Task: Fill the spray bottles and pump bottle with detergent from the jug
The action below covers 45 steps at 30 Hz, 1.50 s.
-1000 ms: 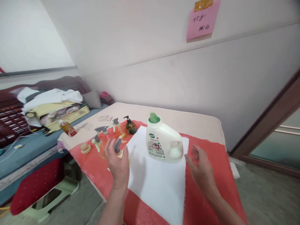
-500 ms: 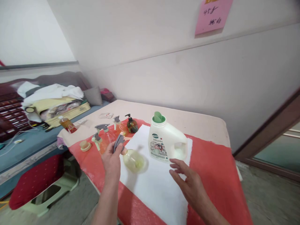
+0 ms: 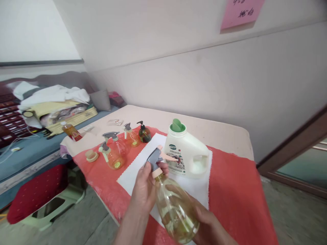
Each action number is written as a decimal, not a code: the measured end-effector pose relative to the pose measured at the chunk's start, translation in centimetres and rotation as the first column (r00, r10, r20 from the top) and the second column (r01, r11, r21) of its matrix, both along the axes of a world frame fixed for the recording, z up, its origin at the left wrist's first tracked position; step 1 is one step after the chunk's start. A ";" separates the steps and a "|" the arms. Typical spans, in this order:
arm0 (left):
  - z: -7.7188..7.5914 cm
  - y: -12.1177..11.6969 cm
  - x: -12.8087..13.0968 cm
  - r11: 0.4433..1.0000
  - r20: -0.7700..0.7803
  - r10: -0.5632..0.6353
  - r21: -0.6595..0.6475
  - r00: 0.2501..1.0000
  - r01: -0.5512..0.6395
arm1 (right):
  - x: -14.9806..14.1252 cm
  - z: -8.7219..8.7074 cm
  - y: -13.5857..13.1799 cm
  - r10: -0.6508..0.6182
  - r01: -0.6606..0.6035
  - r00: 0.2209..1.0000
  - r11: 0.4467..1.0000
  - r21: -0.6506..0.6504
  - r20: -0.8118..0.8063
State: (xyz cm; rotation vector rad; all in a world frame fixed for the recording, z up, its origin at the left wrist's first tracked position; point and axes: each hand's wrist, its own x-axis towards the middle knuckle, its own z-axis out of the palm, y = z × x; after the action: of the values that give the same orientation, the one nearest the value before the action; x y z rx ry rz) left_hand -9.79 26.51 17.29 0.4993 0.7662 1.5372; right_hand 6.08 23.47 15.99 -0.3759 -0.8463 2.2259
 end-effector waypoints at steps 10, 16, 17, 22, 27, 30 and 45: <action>0.2 -0.4 0.9 0.999 -0.253 -0.023 -0.031 0.967 0.016 | 0.1 -2.1 1.4 -0.127 0.010 0.934 0.943 0.332 0.333; 0.0 -0.1 1.4 0.988 -0.341 0.136 -0.028 0.930 -0.155 | -0.3 -5.5 0.8 -0.775 -0.079 0.439 0.470 0.879 0.453; 0.1 0.1 1.2 0.980 -0.314 0.184 -0.017 0.932 -0.199 | -0.4 -5.8 0.7 -0.794 -0.108 0.424 0.434 0.894 0.436; 1.0 1.4 -3.6 0.823 -0.068 0.564 -0.032 0.823 -0.567 | -0.2 -6.4 0.8 -0.781 -0.237 0.364 0.449 0.862 0.507; 1.4 1.6 -8.5 0.624 -0.021 0.777 -0.105 0.629 -0.774 | 0.0 -5.7 1.3 -0.685 -0.068 0.413 0.633 0.771 0.600; 1.4 1.4 -8.2 0.729 -0.018 0.677 -0.121 0.736 -0.673 | -0.2 -5.1 1.6 -0.595 0.065 0.500 0.751 0.658 0.630; -0.6 1.0 -1.7 0.997 -0.156 0.028 -0.062 0.987 -0.038 | -2.3 -9.3 2.3 -0.625 0.066 0.419 0.744 0.665 0.658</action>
State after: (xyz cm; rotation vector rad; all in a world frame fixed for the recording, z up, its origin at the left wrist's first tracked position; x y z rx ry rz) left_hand -11.54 27.49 16.68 0.5648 0.9451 1.5119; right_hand 3.78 25.74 6.70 -1.3219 -1.6799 1.1428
